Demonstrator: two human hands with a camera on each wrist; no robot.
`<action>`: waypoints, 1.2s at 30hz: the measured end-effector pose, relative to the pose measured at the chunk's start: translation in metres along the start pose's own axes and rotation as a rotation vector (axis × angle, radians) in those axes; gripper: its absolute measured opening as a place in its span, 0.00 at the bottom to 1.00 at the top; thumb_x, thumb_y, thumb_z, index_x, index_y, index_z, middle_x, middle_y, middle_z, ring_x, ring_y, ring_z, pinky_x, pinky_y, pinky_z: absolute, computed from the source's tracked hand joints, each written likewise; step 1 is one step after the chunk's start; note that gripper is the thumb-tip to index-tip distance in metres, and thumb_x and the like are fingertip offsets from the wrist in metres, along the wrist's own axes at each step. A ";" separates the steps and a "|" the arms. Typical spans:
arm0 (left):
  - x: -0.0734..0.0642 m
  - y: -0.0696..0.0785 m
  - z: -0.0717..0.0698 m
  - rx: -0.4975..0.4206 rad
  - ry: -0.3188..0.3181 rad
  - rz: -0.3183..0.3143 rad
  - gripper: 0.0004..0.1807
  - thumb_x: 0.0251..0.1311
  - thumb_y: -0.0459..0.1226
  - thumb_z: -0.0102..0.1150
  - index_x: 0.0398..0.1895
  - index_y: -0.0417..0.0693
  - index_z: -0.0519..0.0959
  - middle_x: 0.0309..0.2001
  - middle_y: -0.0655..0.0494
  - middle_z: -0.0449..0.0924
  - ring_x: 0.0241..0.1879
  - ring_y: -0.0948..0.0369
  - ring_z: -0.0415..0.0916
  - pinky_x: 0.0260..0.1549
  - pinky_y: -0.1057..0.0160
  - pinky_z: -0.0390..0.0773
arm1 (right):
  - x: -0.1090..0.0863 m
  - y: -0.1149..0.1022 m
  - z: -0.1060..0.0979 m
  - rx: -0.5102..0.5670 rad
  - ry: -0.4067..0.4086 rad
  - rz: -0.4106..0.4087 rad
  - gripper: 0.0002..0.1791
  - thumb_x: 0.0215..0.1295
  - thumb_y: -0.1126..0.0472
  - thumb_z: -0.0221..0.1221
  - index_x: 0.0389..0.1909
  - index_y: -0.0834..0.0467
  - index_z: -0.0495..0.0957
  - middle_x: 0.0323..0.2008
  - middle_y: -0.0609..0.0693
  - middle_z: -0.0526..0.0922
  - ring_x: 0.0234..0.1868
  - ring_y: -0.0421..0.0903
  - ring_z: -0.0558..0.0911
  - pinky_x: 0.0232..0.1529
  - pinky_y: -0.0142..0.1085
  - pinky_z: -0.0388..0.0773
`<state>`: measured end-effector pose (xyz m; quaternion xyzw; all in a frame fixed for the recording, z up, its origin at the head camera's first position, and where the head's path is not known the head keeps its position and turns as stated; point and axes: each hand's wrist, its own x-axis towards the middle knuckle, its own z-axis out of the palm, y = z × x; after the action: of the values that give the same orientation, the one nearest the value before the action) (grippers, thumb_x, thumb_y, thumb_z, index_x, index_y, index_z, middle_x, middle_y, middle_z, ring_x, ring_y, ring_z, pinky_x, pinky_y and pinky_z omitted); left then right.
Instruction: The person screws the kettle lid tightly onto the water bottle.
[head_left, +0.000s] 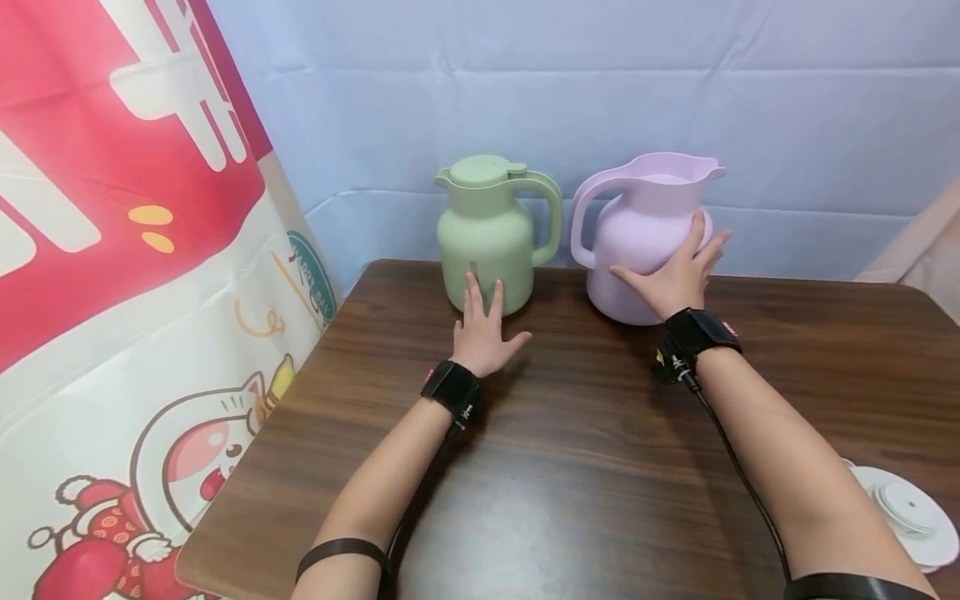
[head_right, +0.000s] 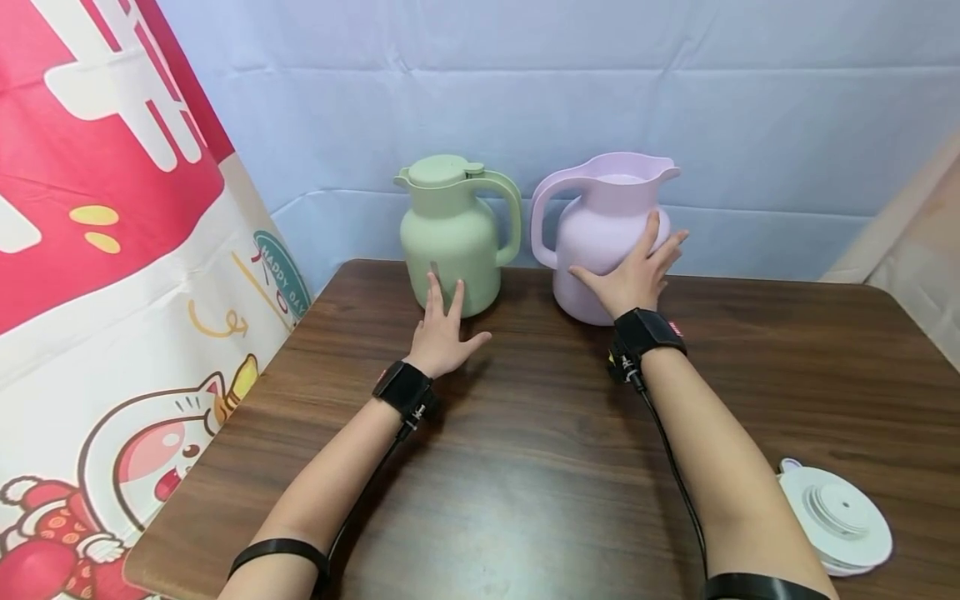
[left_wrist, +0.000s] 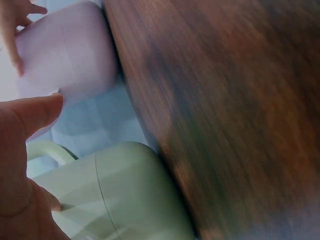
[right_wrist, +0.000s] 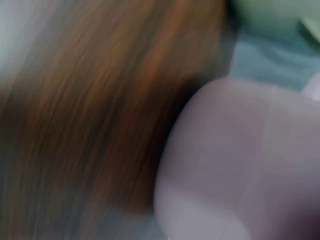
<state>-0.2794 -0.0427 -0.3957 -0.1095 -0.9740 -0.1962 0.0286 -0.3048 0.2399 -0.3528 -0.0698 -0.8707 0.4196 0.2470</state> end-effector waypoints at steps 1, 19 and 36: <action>0.000 0.001 0.000 -0.001 -0.004 -0.003 0.52 0.60 0.61 0.52 0.75 0.61 0.30 0.68 0.51 0.04 0.72 0.50 0.23 0.59 0.36 0.57 | 0.001 0.002 0.000 0.000 -0.004 -0.005 0.71 0.40 0.39 0.73 0.74 0.42 0.29 0.71 0.58 0.23 0.72 0.58 0.32 0.65 0.58 0.49; -0.010 0.021 -0.009 0.046 -0.020 0.078 0.49 0.60 0.65 0.46 0.76 0.57 0.38 0.73 0.53 0.15 0.73 0.48 0.33 0.60 0.41 0.60 | 0.000 0.001 -0.009 -0.006 -0.007 -0.036 0.66 0.44 0.42 0.72 0.73 0.50 0.35 0.69 0.59 0.40 0.68 0.59 0.48 0.64 0.54 0.53; -0.015 0.033 -0.006 0.041 -0.015 0.158 0.49 0.60 0.63 0.50 0.76 0.56 0.40 0.74 0.52 0.19 0.73 0.48 0.35 0.59 0.41 0.62 | 0.019 -0.010 -0.018 0.025 -0.046 0.072 0.68 0.39 0.34 0.70 0.74 0.47 0.37 0.68 0.62 0.46 0.64 0.60 0.57 0.60 0.57 0.59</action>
<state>-0.2571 -0.0184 -0.3793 -0.1869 -0.9663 -0.1725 0.0388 -0.3116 0.2526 -0.3289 -0.0880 -0.8677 0.4406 0.2125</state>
